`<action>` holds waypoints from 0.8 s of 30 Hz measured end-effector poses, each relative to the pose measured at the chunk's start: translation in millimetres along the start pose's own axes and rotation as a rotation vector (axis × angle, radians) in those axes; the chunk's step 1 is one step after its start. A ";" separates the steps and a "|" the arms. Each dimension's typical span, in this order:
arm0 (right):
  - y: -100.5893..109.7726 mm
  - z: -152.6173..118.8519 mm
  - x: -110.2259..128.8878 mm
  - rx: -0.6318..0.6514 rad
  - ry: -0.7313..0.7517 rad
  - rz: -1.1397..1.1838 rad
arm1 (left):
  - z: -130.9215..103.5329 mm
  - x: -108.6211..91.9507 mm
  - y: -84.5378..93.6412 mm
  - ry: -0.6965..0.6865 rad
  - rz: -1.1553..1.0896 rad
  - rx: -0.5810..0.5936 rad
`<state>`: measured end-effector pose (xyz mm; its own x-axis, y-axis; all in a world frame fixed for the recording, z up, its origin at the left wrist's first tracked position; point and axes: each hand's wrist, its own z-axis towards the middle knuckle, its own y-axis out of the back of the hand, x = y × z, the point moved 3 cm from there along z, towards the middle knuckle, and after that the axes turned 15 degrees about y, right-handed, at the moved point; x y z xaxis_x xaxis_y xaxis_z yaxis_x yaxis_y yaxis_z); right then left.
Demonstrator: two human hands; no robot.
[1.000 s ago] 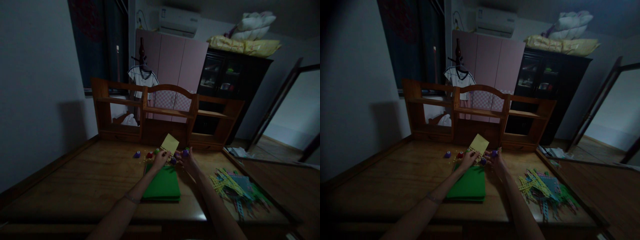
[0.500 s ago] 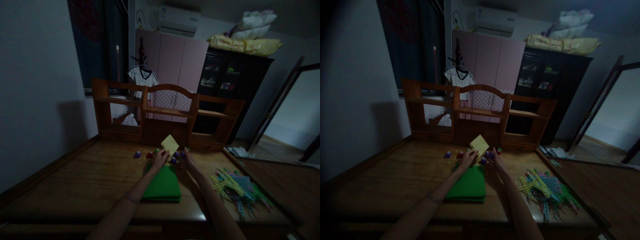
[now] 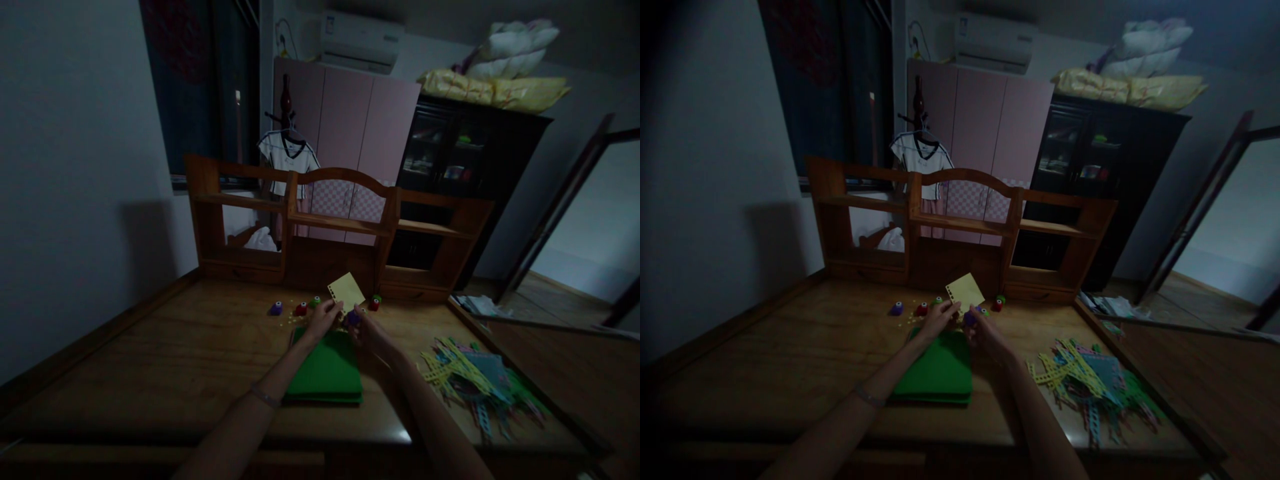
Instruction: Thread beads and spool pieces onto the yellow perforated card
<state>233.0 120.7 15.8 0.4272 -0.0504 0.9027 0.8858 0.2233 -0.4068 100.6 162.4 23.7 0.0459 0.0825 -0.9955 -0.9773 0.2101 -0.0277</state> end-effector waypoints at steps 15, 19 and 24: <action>-11.2 -6.0 7.8 0.015 0.039 -0.020 | 5.7 8.9 -5.5 0.037 -0.058 0.102; -10.7 -6.1 8.5 0.034 0.069 0.000 | 4.9 9.9 -7.3 0.013 -0.054 0.135; -3.9 -2.5 5.8 0.063 0.161 -0.089 | 4.9 11.8 -7.4 0.005 -0.024 0.131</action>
<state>232.5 117.1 22.3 0.3761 -0.2270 0.8983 0.9103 0.2716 -0.3125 109.4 166.7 12.6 0.0679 0.0707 -0.9952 -0.9406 0.3372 -0.0402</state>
